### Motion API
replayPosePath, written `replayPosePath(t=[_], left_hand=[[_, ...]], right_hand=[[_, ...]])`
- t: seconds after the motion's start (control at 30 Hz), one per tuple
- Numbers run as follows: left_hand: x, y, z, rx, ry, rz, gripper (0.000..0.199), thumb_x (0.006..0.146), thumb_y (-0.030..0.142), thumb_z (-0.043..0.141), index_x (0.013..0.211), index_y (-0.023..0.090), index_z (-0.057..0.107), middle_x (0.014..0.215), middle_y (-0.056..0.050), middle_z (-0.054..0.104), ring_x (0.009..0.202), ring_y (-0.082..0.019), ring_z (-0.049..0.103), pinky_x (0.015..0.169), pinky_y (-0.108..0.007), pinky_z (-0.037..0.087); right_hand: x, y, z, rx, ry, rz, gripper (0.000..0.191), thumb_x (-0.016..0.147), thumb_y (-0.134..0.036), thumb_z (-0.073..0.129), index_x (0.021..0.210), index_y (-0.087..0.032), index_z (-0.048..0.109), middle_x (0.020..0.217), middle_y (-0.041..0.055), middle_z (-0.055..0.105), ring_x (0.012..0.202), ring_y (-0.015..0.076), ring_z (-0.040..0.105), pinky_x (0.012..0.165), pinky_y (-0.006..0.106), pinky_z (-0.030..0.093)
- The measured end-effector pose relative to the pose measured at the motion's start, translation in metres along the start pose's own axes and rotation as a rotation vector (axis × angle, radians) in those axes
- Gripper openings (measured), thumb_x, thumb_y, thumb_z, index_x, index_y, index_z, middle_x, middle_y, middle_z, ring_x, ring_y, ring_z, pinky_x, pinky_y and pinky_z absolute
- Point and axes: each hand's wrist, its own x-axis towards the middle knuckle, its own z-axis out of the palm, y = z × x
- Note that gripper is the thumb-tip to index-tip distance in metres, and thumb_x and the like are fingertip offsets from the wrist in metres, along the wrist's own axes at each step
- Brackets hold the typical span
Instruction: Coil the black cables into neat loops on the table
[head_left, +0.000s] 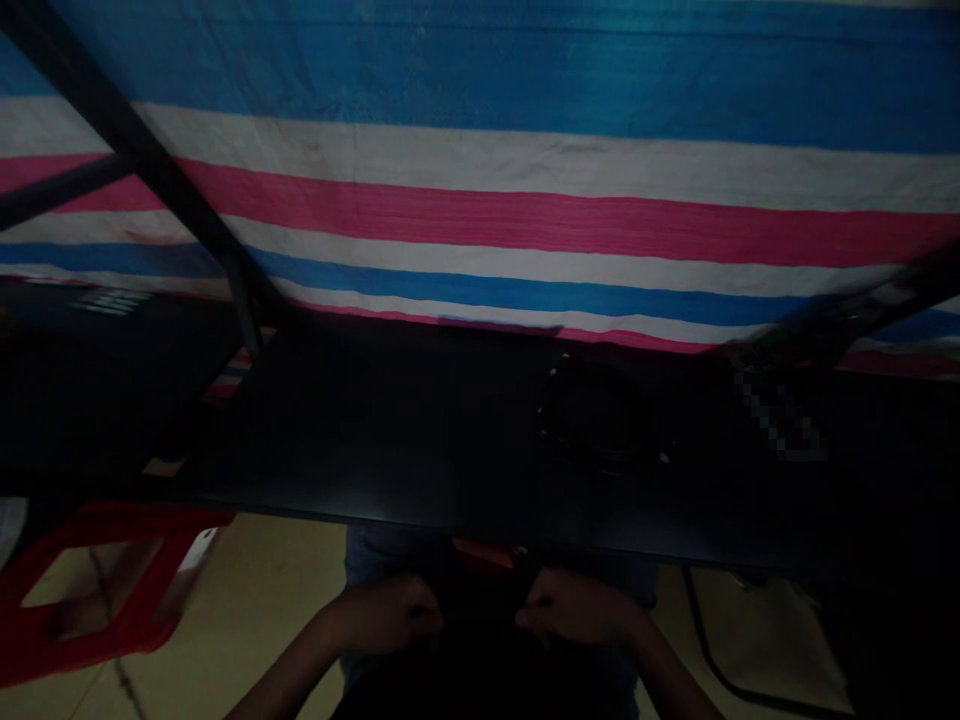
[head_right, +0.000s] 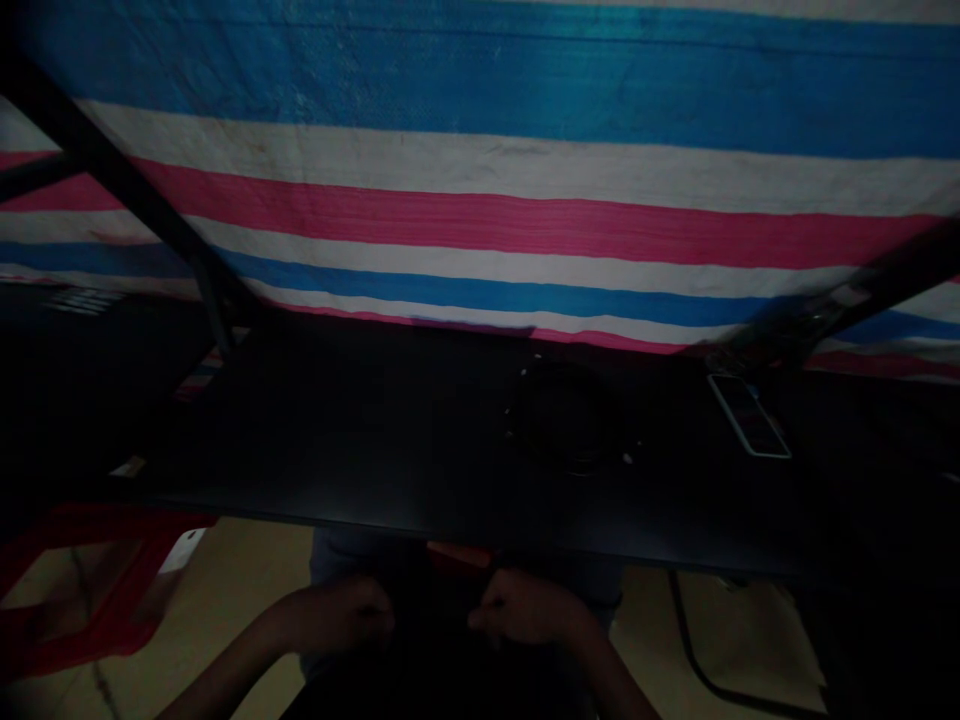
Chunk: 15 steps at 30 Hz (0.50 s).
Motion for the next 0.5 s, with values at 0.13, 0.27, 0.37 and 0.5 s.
replayPosePath(t=[0.13,0.27,0.37,0.5], left_hand=[[0.011,-0.001,0.017,0.219,0.030,-0.156,0.029,0.081,0.020,0.052,0.087,0.019,0.080,0.082,-0.010,0.076,0.061,-0.019,0.060,0.054,-0.028,0.043],[0.023,0.009,0.025,0.278,0.070,-0.199,0.027,0.073,0.018,0.056,0.086,0.016,0.080,0.085,-0.017,0.075,0.063,-0.026,0.062,0.054,-0.033,0.043],[0.019,0.002,0.012,0.236,0.018,-0.176,0.024,0.071,0.020,0.058,0.081,0.018,0.079,0.077,-0.012,0.073,0.059,-0.022,0.059,0.050,-0.029,0.039],[-0.009,-0.023,-0.020,0.009,-0.102,-0.032,0.024,0.080,0.029,0.055,0.071,0.018,0.075,0.063,-0.003,0.064,0.052,-0.013,0.049,0.049,-0.023,0.035]], right_hand=[[-0.003,-0.013,0.008,-0.121,0.054,0.056,0.029,0.088,-0.032,0.062,0.068,-0.015,0.075,0.055,-0.0028,0.056,0.047,0.0089,0.044,0.048,0.023,0.026],[-0.006,-0.033,0.018,-0.192,0.145,0.026,0.027,0.088,-0.032,0.061,0.071,-0.015,0.074,0.062,-0.0004,0.062,0.052,0.0103,0.047,0.049,0.023,0.027],[-0.016,-0.028,0.015,-0.115,0.123,0.046,0.031,0.090,-0.035,0.058,0.071,-0.016,0.073,0.064,-0.0004,0.062,0.053,0.0105,0.048,0.050,0.023,0.028],[-0.040,0.000,-0.008,0.066,0.127,0.076,0.046,0.095,-0.047,0.050,0.066,-0.016,0.066,0.061,-0.0004,0.056,0.056,0.0114,0.048,0.055,0.023,0.034]])
